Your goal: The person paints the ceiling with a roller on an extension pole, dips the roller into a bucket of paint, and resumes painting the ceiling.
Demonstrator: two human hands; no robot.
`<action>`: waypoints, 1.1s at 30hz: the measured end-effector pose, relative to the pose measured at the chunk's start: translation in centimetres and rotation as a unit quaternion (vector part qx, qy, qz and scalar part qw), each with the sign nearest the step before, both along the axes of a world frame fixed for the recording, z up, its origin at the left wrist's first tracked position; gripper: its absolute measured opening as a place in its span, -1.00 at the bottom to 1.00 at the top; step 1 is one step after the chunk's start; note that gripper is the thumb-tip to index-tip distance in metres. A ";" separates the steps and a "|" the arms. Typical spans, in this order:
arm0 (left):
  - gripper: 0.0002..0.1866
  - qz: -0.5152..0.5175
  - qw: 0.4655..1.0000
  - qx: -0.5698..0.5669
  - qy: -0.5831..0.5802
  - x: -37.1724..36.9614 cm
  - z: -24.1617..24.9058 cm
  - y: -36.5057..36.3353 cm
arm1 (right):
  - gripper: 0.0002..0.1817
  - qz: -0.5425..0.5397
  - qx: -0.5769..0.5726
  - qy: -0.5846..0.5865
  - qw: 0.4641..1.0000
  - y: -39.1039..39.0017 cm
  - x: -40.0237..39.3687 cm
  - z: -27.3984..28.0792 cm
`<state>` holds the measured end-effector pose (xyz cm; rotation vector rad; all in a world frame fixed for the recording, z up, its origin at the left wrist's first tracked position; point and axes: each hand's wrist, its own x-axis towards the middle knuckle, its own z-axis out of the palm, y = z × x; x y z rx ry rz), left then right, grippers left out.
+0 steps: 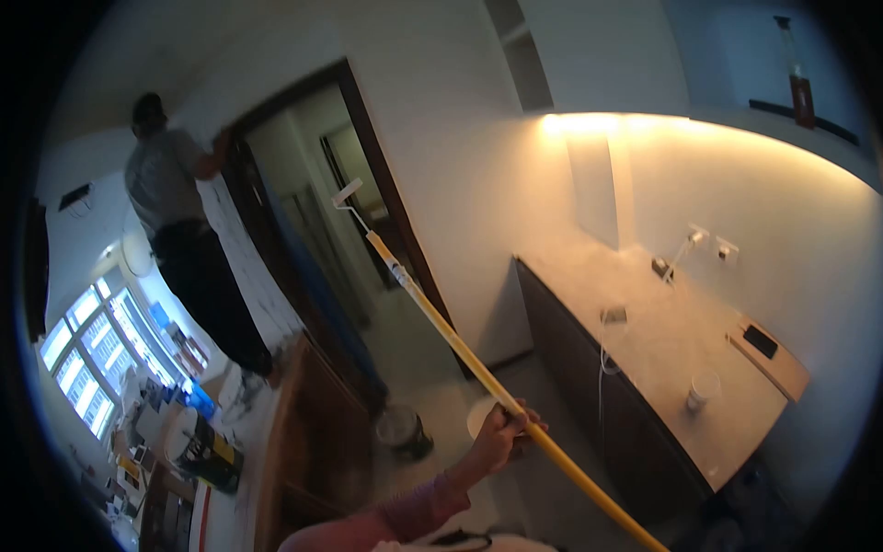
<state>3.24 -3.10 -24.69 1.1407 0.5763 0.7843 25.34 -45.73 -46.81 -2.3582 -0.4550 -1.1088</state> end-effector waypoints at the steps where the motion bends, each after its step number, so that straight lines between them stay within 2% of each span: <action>1: -0.72 -0.014 1.000 -0.018 -0.015 0.2 -1.8 -0.9 | -0.67 -0.020 -0.004 -0.052 0.998 -0.6 0.5 1.7; 4: -0.73 -0.033 0.992 -0.118 -0.017 0.5 -3.2 -3.9 | -0.62 -0.071 -0.029 -0.174 0.982 -2.8 1.3 7.7; 5: -0.74 -0.044 0.987 -0.155 -0.024 0.7 -3.7 -4.5 | -0.58 -0.132 -0.028 -0.214 0.967 -2.6 1.0 10.0; 10: -0.79 -0.084 0.943 -0.320 -0.033 0.4 -5.9 -5.6 | -0.56 -0.134 -0.073 -0.307 0.939 -6.7 1.9 18.9; 13: -0.81 -0.101 0.912 -0.397 -0.033 -1.1 -7.4 -5.7 | -0.54 -0.122 -0.088 -0.355 0.923 -4.3 1.5 23.8; 15: -0.82 -0.130 0.890 -0.435 -0.034 -1.7 -8.0 -5.4 | -0.52 -0.128 -0.111 -0.392 0.904 -1.8 -0.7 29.1; 21: -0.81 -0.160 0.838 -0.522 -0.018 -2.4 -11.6 -2.4 | -0.58 -0.126 -0.211 -0.477 0.844 2.5 -5.2 37.8; 25: -0.82 -0.158 0.815 -0.555 -0.041 -2.7 -16.0 3.1 | -0.65 -0.087 -0.284 -0.472 0.830 8.1 -9.2 40.2; 27: -0.81 -0.096 0.829 -0.551 -0.019 -2.8 -18.2 6.4 | -0.72 0.002 -0.323 -0.528 0.785 11.3 -10.1 41.4; 30: -0.81 -0.052 0.866 -0.495 -0.047 -3.4 -21.6 11.1 | -0.75 0.029 -0.341 -0.473 0.812 19.8 -11.9 40.1; 32: -0.79 -0.048 0.873 -0.475 -0.103 -4.1 -22.1 13.7 | -0.80 0.046 -0.354 -0.406 0.841 28.1 -16.9 38.5; 33: -0.80 -0.037 0.869 -0.477 -0.124 -4.8 -20.8 14.6 | -0.84 0.045 -0.368 -0.377 0.848 31.5 -18.8 37.6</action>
